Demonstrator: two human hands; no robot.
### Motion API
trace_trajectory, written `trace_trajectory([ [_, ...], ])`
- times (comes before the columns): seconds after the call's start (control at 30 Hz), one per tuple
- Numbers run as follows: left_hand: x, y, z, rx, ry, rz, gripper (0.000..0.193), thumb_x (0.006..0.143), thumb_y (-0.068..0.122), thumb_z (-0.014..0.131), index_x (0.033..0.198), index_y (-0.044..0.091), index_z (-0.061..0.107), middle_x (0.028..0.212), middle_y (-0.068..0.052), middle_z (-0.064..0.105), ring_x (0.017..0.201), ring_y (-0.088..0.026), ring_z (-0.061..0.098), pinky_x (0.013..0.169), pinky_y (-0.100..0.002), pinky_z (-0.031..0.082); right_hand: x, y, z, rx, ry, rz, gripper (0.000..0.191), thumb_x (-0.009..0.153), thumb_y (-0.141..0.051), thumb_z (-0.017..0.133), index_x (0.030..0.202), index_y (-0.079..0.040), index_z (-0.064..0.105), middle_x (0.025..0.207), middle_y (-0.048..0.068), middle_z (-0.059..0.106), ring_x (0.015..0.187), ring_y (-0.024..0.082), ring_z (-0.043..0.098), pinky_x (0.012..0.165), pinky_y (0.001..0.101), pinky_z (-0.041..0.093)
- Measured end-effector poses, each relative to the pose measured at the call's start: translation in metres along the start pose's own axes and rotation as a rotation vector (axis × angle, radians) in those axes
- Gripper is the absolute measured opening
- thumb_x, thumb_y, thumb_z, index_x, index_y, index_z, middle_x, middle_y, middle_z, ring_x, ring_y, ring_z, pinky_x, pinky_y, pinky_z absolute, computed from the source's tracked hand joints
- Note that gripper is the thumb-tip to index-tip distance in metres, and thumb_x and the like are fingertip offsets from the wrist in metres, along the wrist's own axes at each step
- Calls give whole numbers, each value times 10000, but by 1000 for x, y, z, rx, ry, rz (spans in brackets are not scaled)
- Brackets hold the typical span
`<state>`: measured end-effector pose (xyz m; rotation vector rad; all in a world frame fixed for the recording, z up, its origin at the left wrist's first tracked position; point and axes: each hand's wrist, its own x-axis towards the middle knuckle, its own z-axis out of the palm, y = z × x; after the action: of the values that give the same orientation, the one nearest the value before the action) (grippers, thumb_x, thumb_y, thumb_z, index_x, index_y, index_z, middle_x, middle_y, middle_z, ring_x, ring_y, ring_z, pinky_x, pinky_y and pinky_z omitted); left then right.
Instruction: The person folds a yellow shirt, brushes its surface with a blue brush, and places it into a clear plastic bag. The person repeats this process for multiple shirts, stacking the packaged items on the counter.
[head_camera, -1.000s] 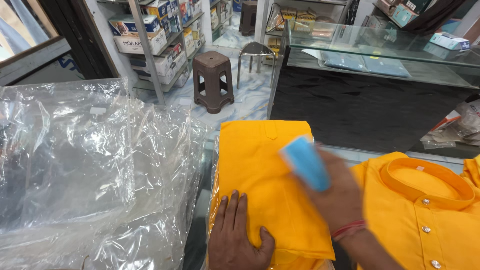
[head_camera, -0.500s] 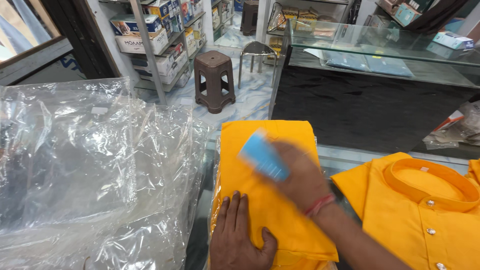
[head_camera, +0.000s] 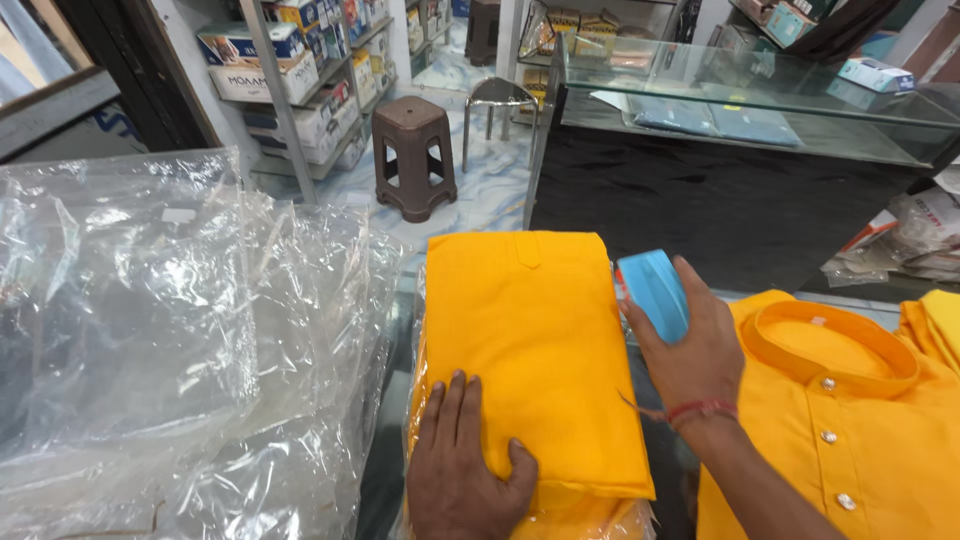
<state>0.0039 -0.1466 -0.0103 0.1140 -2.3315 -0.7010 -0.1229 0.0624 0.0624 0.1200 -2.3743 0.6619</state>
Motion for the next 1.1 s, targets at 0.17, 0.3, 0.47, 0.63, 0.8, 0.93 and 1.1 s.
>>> trace_trajectory([
  [0.17, -1, 4, -4, -11, -16, -39, 714, 730, 333, 667, 1340, -22, 564, 1430, -229, 552, 1371, -450, 454, 1111, -492, 379, -42, 14, -23, -238, -323, 333, 740, 823, -517, 715, 1507, -304, 530, 1429, 164, 534, 1106, 382, 659, 916, 465, 548],
  [0.3, -1, 7, -8, -5, -26, -34, 705, 740, 325, 660, 1349, -16, 561, 1435, -223, 550, 1365, -446, 454, 1119, -487, 374, -56, 22, -21, -275, -440, 280, 697, 860, -510, 669, 1512, -334, 496, 1406, 150, 555, 1182, 381, 639, 965, 470, 534],
  [0.47, 2, 10, -12, -4, -63, -53, 694, 747, 324, 670, 1344, -14, 563, 1436, -220, 551, 1368, -440, 458, 1121, -483, 378, -69, 17, -24, -314, -175, -163, 652, 842, -256, 643, 1478, -263, 496, 1420, 155, 553, 1290, 389, 560, 1093, 568, 400],
  [0.63, 5, 7, -14, -140, -112, -172, 693, 724, 298, 715, 1329, -16, 588, 1441, -205, 547, 1370, -416, 459, 1113, -469, 378, -63, 16, -50, -79, -594, -448, 783, 774, -55, 616, 1487, -362, 521, 1508, 133, 482, 1312, 404, 501, 1117, 593, 346],
  [0.8, 15, -15, -28, -378, -257, -359, 591, 732, 204, 687, 1295, 29, 652, 1469, -145, 575, 1408, -327, 509, 1172, -397, 378, -47, 21, -62, -166, -703, -501, 701, 813, -81, 661, 1437, -394, 596, 1546, 78, 450, 1320, 375, 490, 1105, 510, 329],
  [0.93, 31, -29, -50, -718, -476, -442, 583, 744, -5, 547, 1303, 72, 695, 1478, -121, 636, 1440, -271, 530, 1180, -361, 387, -38, 25, -64, 139, -663, -278, 536, 806, -28, 664, 1280, -279, 686, 1503, 44, 546, 1331, 285, 550, 1078, 403, 453],
  [1.1, 38, -21, -74, -549, -671, -156, 863, 625, -177, 577, 1421, 154, 624, 1523, -121, 499, 1464, -253, 425, 1188, -330, 351, -30, 19, -57, 591, -538, 65, 362, 909, -13, 618, 1232, -154, 701, 1357, 51, 695, 1250, 193, 658, 1047, 327, 519],
])
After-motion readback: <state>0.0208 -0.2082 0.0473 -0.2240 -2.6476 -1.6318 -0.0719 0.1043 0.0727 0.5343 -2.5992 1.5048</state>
